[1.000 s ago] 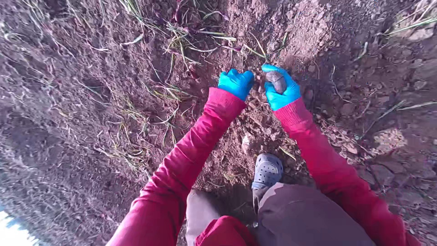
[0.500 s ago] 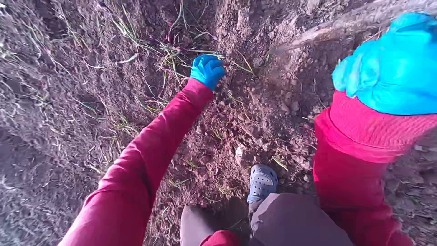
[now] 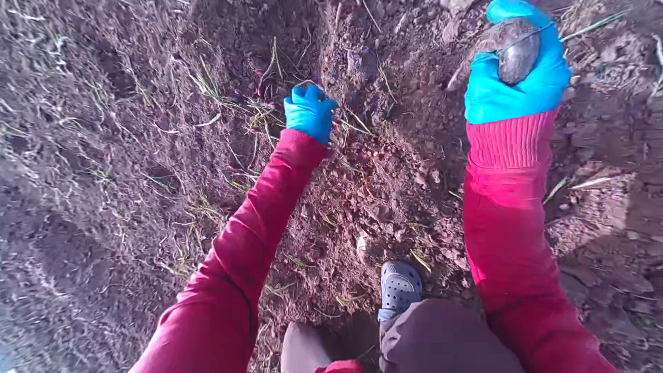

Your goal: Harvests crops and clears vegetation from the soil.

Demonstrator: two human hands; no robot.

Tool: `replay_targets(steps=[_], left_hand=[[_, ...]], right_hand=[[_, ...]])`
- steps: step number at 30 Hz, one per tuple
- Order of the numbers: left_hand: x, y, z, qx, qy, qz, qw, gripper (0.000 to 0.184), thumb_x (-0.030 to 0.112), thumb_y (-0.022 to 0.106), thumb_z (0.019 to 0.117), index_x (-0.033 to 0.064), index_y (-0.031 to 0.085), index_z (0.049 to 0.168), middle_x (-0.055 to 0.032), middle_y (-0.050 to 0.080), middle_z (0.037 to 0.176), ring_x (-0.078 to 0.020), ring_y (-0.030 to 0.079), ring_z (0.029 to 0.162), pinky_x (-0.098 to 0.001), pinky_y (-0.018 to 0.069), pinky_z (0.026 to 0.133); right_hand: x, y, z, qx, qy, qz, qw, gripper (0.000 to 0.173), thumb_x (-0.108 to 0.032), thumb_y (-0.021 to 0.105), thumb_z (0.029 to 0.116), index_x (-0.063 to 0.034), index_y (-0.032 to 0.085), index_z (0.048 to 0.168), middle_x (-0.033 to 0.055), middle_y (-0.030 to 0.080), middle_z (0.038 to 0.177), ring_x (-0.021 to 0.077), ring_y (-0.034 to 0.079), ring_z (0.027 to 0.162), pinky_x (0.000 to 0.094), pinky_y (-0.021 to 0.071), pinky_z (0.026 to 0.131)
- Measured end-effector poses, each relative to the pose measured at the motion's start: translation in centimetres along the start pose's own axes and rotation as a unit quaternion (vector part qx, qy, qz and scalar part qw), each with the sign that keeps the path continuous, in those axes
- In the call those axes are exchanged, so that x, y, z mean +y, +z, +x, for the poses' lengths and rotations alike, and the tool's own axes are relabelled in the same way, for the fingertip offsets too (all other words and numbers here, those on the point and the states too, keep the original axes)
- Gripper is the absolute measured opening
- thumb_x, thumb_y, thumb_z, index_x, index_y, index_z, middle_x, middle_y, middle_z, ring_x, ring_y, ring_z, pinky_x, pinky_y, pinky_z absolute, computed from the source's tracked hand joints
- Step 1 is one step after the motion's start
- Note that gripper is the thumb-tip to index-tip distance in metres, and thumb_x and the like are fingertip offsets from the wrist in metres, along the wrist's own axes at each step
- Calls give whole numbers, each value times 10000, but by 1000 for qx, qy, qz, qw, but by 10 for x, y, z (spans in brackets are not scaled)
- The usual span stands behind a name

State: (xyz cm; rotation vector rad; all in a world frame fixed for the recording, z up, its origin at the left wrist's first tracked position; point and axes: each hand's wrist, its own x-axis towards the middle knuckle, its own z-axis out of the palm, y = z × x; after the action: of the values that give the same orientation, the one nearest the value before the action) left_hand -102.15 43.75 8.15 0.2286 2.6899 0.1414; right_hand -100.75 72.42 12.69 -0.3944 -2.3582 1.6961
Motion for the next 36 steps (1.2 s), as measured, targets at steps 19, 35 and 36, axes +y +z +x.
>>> replay_targets(steps=[19,35,36], left_hand=[[139,17,116,-27,74,22,997,410,334,688,950,314,681,1359,-83,452,1611,-400,313,1525,-679,165,1228],[-112,2,29,-87,-239,-53,966,1034,355,961,653,483,442,1539,-82,47,1757,-590,365,1407,-816,445,883],[-111,2,35,-83,-227,-70,968,807,273,918,724,385,591,1454,-87,176,1735,-559,402,1399,-794,473,885]], right_hand=[[22,-15,-11,10,-37,23,999,426,-16,599,954,-25,598,1380,92,650,1357,105,638,1207,294,532,1018],[61,9,-26,-8,-95,-35,995,441,55,559,923,229,488,1323,296,570,1378,225,565,1317,291,462,1107],[17,10,-36,-6,-58,-70,996,392,143,524,891,245,507,1269,280,607,1320,194,608,1241,278,487,1066]])
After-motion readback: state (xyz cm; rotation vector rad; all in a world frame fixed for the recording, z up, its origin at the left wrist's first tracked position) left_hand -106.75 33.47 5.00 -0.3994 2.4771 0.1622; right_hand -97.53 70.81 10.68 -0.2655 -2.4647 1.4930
